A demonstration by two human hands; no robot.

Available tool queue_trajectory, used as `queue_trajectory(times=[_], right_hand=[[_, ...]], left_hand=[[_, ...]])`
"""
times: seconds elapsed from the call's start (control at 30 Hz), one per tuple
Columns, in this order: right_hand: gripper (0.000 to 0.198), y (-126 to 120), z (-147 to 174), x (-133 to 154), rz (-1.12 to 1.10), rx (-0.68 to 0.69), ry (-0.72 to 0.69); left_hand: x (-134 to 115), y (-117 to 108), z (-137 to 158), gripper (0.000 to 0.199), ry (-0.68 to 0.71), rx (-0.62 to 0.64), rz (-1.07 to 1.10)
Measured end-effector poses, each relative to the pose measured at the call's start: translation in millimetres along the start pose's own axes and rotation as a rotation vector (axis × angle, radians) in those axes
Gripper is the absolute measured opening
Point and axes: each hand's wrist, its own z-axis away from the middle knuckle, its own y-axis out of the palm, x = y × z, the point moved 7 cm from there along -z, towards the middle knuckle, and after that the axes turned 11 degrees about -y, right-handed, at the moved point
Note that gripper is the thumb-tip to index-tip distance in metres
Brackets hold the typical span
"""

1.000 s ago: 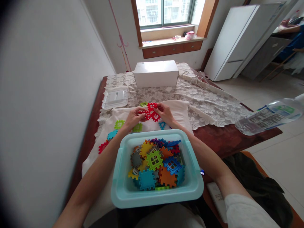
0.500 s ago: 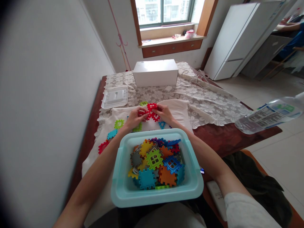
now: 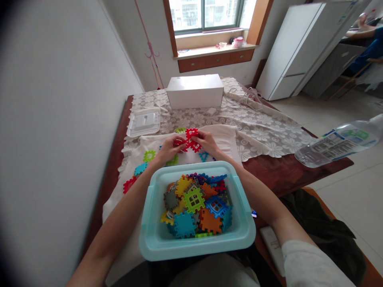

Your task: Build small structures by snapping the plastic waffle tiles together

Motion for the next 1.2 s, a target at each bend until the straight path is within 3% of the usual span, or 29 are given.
queue_trajectory(times=[0.4, 1.2], right_hand=[[0.041, 1, 0, 3, 0.036, 0.041, -0.006], [0.043, 8, 2, 14, 0.065, 0.118, -0.01]], left_hand=[[8, -1, -2, 0.04, -0.035, 0.014, 0.072], [1, -4, 2, 0.052, -0.083, 0.013, 0.13]])
